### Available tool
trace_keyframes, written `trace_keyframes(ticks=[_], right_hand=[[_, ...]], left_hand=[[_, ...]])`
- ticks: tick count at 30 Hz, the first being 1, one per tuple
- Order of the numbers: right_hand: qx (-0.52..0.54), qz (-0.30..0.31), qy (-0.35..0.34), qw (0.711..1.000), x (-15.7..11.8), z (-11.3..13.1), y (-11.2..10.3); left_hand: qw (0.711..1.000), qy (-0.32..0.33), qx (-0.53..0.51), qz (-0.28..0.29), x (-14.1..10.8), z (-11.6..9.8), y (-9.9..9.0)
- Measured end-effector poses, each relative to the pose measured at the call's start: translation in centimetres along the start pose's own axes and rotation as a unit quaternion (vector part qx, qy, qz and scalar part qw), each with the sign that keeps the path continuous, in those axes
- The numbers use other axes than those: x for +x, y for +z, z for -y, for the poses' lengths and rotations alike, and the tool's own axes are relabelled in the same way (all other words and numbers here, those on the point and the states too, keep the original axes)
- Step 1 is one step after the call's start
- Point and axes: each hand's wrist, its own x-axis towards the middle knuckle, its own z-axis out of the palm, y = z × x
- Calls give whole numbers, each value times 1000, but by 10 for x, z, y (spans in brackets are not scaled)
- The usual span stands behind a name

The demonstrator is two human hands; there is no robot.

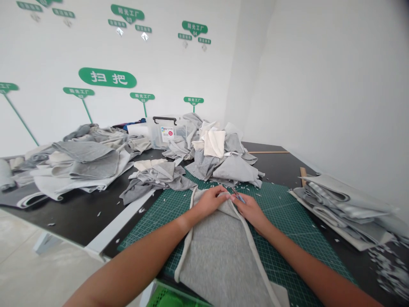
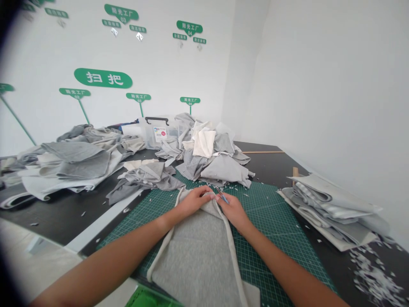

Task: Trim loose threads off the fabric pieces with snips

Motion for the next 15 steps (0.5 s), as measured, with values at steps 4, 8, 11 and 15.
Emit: trace_keyframes(ticks=[4, 8, 11, 15], right_hand=[[-29, -18, -12, 999, -1, 4, 0], [-103, -21, -36, 994, -9, 16, -1], [-138, -21, -38, 990, -16, 26, 0], [-162, -31, -30, 986, -19, 30, 2]], left_hand=[[1000, -1, -25, -5, 1, -1, -1], [999, -8, -53, -11, 1, -4, -3], [998, -15, -57, -11, 2, -7, -3], [998, -14, -54, -12, 2, -8, -4]])
